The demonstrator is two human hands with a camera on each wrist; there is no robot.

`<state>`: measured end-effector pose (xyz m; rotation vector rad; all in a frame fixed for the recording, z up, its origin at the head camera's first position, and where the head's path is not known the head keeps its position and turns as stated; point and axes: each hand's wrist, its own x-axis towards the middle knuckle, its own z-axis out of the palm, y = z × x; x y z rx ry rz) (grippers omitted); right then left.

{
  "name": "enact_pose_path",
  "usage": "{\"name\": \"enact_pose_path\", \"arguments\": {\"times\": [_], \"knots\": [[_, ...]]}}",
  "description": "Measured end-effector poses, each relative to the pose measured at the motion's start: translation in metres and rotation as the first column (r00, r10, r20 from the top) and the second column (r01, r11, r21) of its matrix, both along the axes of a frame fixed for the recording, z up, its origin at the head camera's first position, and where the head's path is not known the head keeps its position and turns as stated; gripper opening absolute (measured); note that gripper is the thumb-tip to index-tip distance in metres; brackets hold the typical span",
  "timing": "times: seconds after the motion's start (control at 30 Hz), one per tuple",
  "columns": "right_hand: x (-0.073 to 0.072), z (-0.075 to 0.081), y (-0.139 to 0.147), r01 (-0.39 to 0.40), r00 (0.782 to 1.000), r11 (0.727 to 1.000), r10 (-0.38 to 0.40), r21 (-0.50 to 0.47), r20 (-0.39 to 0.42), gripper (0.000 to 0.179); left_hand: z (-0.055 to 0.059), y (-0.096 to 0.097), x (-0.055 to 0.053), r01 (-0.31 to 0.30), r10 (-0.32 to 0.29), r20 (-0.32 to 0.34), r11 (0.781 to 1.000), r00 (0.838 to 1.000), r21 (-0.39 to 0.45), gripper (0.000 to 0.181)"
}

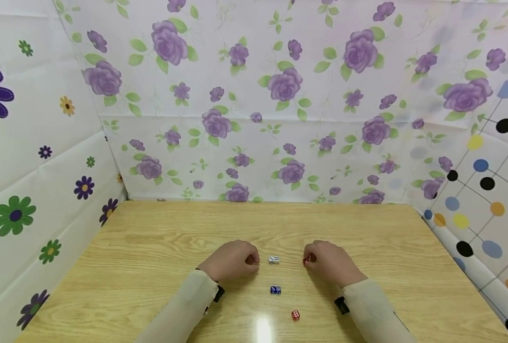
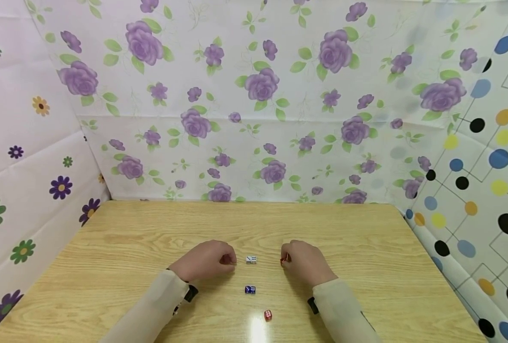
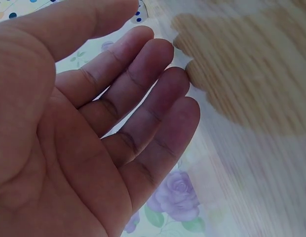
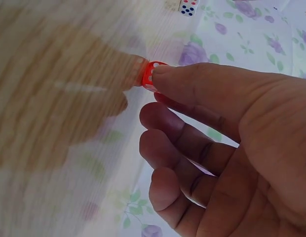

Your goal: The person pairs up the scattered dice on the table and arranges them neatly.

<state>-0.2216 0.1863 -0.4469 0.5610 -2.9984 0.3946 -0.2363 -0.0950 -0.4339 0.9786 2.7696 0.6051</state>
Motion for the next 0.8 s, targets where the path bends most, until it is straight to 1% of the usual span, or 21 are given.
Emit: {"name": "enact_pose_path", "arguments": {"times": [0.1, 0.23, 0.47, 0.7, 0.8], "knots": [[0.0007, 0.0015, 0.0002, 0.007, 1.0, 1.0, -0.007, -0.007, 0.015, 0.013, -0.0001, 0.0001, 0.0001, 0.002, -0.002, -0.001, 1.0, 1.0, 0.002, 0.005], [0.0013, 0.0023, 0.0007, 0.01, 1.0, 1.0, -0.01, -0.01, 0.016, 0.015, -0.0004, -0.0004, -0.0002, 0.001, -0.001, 0.003, 1.0, 1.0, 0.005, 0.005], [0.0012, 0.0025, -0.0004, 0.004, 0.999, 1.0, -0.003, 0.023, -0.052, 0.012, 0.0, -0.0007, -0.0001, -0.007, 0.007, 0.015, 1.0, 1.0, 0.001, 0.004], [0.0017, 0.0055, -0.0023, 0.005, 0.995, 1.0, -0.004, 0.009, -0.097, 0.009, -0.0008, -0.0011, -0.002, -0.017, 0.017, 0.029, 1.0, 0.999, 0.002, 0.019], [0.0017, 0.0063, -0.003, -0.004, 0.993, 1.0, 0.005, 0.008, -0.121, 0.01, -0.0012, -0.0012, -0.0026, -0.02, 0.02, 0.026, 1.0, 0.999, 0.007, 0.022]]}}
